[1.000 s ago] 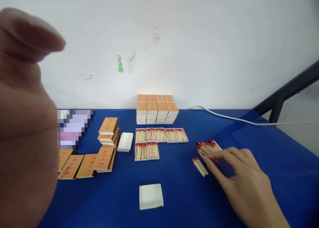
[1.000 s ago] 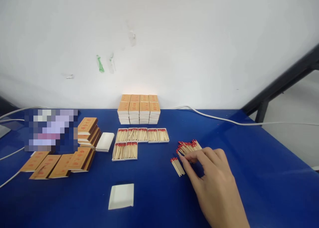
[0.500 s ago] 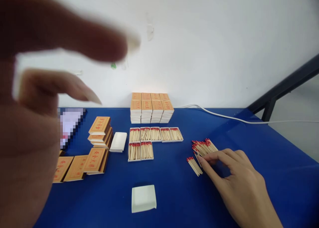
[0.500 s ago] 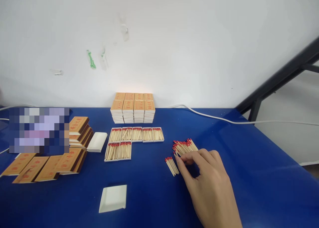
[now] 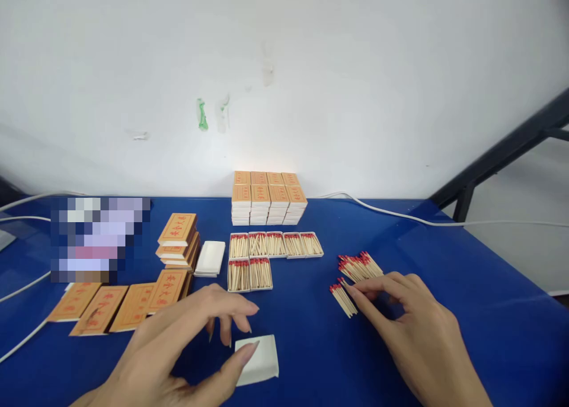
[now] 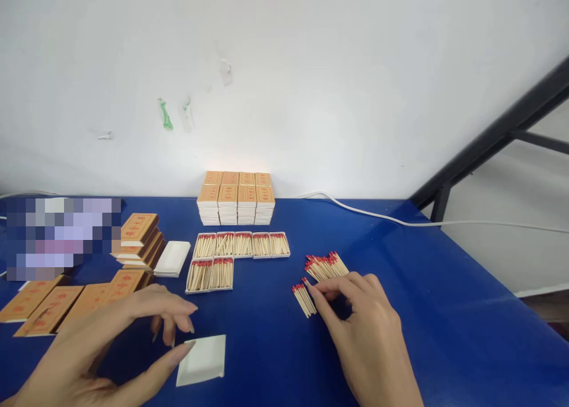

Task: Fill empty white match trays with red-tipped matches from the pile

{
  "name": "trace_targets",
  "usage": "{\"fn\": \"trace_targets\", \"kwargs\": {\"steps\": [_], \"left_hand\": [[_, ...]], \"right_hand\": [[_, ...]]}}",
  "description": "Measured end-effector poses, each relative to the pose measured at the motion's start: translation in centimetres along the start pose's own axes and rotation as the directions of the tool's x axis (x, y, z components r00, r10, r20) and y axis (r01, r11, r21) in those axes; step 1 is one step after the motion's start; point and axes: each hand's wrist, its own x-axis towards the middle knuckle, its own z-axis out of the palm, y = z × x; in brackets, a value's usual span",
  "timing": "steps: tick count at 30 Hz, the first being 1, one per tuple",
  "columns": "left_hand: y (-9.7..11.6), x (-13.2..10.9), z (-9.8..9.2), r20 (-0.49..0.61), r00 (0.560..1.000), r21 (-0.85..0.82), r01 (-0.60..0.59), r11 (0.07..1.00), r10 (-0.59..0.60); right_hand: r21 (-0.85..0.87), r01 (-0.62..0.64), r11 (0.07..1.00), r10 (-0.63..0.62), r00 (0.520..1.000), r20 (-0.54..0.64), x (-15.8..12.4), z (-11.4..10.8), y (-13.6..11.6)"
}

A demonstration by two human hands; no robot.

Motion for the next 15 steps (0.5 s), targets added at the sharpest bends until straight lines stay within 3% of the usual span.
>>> {"fn": "trace_targets", "kwargs": {"steps": [5,15], "left_hand": [[0.05,-0.54,0.07,-0.009,0.998,0.04,-0.068,0.997,0.068],[0.29,-0.77,0.31,0.026,1.0,0.008,-0.01,1.0,0.01]], "right_hand": [[0.029,-0.035,0.999,0.034,0.999,0.032,0.11,-0.38,-0.55],[0.019,-0.076,0.997,0.076,0.997,0.015,-0.05,-0.03,-0.29]]}}
